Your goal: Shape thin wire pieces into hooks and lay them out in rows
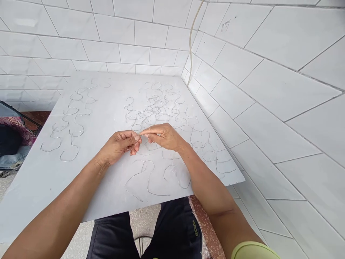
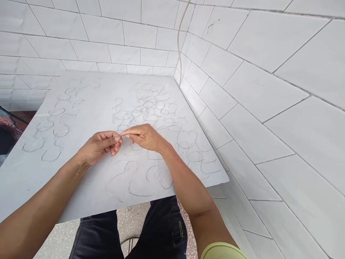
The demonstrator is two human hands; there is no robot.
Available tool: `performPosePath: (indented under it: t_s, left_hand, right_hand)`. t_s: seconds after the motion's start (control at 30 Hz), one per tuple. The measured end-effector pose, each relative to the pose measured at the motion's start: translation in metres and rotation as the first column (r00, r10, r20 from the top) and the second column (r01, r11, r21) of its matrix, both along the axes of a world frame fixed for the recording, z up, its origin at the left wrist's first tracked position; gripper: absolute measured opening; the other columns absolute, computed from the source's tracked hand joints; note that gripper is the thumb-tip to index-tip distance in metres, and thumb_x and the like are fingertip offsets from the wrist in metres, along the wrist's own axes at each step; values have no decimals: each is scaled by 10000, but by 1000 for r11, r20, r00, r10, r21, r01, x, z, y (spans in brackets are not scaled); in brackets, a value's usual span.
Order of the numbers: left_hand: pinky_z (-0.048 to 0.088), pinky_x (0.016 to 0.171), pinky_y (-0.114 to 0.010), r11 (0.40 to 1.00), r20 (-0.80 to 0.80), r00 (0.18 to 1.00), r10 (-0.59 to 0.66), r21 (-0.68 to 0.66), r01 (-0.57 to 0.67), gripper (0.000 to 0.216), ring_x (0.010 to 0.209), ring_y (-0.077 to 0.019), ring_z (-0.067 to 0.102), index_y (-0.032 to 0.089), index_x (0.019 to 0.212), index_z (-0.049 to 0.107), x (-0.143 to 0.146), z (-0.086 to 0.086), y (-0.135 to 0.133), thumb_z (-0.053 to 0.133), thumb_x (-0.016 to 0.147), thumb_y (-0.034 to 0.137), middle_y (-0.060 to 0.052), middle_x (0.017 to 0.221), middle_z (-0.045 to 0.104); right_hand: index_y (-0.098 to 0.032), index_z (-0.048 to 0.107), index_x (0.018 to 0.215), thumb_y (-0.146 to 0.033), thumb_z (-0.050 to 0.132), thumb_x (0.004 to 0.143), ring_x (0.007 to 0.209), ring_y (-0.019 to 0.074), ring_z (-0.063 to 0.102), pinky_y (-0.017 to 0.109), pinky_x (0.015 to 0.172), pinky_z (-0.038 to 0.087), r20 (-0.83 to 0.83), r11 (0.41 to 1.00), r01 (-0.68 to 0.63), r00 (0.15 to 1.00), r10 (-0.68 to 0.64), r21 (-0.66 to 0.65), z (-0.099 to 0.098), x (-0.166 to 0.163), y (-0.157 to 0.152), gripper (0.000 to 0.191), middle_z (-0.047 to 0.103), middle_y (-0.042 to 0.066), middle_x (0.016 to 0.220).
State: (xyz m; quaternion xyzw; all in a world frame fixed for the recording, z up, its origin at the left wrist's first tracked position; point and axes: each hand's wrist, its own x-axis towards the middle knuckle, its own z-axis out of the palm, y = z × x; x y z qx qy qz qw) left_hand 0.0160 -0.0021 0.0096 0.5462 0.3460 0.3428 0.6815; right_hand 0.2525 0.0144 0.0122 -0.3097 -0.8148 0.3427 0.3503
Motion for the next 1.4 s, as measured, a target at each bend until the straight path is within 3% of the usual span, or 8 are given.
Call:
performPosePath:
  t_s: [0.17, 0.43, 0.63, 0.87, 1.0, 1.13, 1.27, 1.4]
  left_hand:
    - [435, 559, -234, 993, 92, 989, 118, -25, -116, 209, 550, -95, 554, 153, 831, 725, 1, 2, -2, 737, 924, 339, -23, 699, 649]
    - [404, 528, -228, 988, 179, 976, 125, -112, -106, 162, 527, -94, 552, 141, 854, 734, -4, -5, 0, 728, 921, 289, -16, 657, 626]
    - [393, 506, -233, 984, 186, 975, 120, -151, -92, 189, 511, -94, 529, 138, 828, 738, -1, -4, -2, 780, 884, 314, -12, 619, 614]
    - [392, 480, -229, 981, 168, 984, 63, -194, -30, 219, 504, -93, 521, 134, 815, 737, 0, -1, -5, 815, 849, 336, -19, 612, 622]
    - [431, 506, -243, 986, 162, 983, 89, -152, -65, 229, 520, -104, 560, 143, 854, 734, 1, -2, -5, 780, 889, 364, -26, 654, 651]
    - [462, 561, -248, 986, 172, 971, 165, -53, -158, 222, 591, -111, 597, 149, 897, 730, 1, -3, -4, 736, 932, 369, -31, 734, 668]
    - [460, 578, -257, 977, 161, 965, 208, 4, -211, 238, 614, -121, 601, 148, 908, 721, 2, -3, -5, 723, 945, 384, -39, 753, 671]
    - [458, 583, -264, 972, 154, 961, 231, 17, -236, 242, 618, -127, 603, 146, 903, 711, 6, -1, -6, 716, 949, 383, -43, 755, 670]
  right_hand:
    - [-238, 803, 1144, -306, 600, 1029, 697, 128, 626, 258, 623, 489, -38, 989, 139, 990, -137, 51, -6, -4, 1, 243, 711, 5, 778]
    - [-304, 787, 1239, -227, 542, 1047, 718, 113, 621, 249, 652, 510, -23, 987, 40, 999, -37, 155, -9, 3, 1, 321, 676, -13, 788]
    - [-306, 791, 1235, -249, 562, 1041, 675, 112, 581, 245, 593, 474, 17, 996, 22, 1000, -23, 82, 0, 8, -1, 305, 682, -10, 783]
    - [-271, 806, 1179, -306, 576, 1039, 710, 141, 613, 279, 632, 500, 51, 996, -20, 998, 25, -82, 10, 15, -4, 272, 667, 0, 748]
    - [-262, 777, 1200, -392, 543, 1062, 696, 145, 621, 280, 628, 493, 89, 993, 55, 995, -46, -100, 11, 13, -4, 301, 685, 8, 767]
    - [-232, 735, 1118, -424, 452, 1100, 699, 145, 609, 283, 643, 457, 137, 974, 200, 967, -214, 111, 6, 7, -1, 342, 687, 16, 792]
    - [-194, 618, 816, -391, 380, 1124, 635, 138, 501, 300, 604, 346, 252, 878, 241, 897, -364, 414, -3, 2, 3, 436, 587, 13, 685]
    - [-192, 532, 771, -356, 372, 1125, 608, 132, 437, 304, 575, 277, 269, 829, 250, 865, -423, 500, -8, -2, 6, 422, 538, 2, 654]
